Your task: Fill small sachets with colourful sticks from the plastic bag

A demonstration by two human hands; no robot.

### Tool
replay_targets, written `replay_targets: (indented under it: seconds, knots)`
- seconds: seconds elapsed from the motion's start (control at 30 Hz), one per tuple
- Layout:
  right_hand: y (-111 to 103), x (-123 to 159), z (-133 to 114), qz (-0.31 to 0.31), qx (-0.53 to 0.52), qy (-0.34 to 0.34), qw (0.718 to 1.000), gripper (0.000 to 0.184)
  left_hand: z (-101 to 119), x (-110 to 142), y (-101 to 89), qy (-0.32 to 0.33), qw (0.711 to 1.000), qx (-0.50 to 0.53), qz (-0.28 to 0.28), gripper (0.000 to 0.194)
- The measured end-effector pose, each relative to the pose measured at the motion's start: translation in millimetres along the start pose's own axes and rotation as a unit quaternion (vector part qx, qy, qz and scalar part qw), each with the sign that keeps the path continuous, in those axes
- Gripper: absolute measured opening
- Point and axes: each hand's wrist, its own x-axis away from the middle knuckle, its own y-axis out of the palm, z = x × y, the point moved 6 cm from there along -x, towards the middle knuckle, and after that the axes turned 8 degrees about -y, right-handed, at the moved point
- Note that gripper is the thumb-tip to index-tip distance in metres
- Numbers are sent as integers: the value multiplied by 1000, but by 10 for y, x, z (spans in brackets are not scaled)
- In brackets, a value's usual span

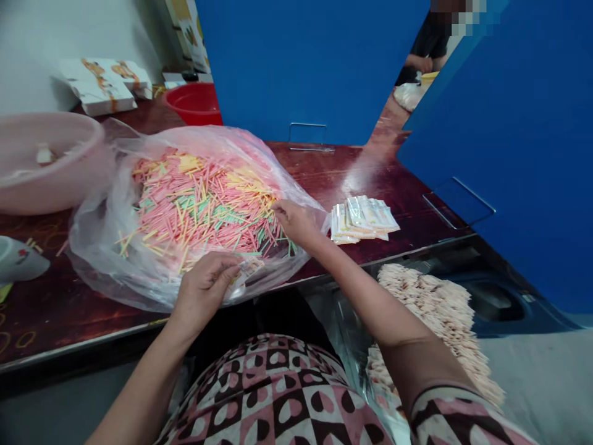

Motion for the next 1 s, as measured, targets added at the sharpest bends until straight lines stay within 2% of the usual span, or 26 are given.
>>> replay_targets:
  seconds: [0.1,0.17,0.27,0.37,0.53,0.63,0.73,0.9,1.0]
  knots:
    - [-5,-104,166,-106,192,-15,976,36,-81,30,48,-8,1000,-16,13,17]
    - [10,-105,170,-159,242,-25,957,40,-128,38,70,-19,1000,-14,15,17]
    - [19,-92,86,-198,283,-43,937,48,-163,36,83,-30,999,-9,11,17]
    - [38,-113,-6,-209,336,-98,913,50,-175,32,75,-38,999,-1,11,17]
    - [119,-167,-60,-183,370,-231,881,40,-202,34,72,-52,998,9,16,16]
    - [156,-170,-59,-177,346,-284,877,34,-234,33,73,-63,998,16,24,16]
    - [158,-156,-53,-197,318,-296,879,34,-255,27,77,-70,997,22,23,17]
    - [114,-160,-35,-206,229,-252,917,32,-261,21,71,-74,996,32,32,16]
    - [159,-176,-20,-205,192,-220,934,31,-266,24,72,-81,995,43,38,15]
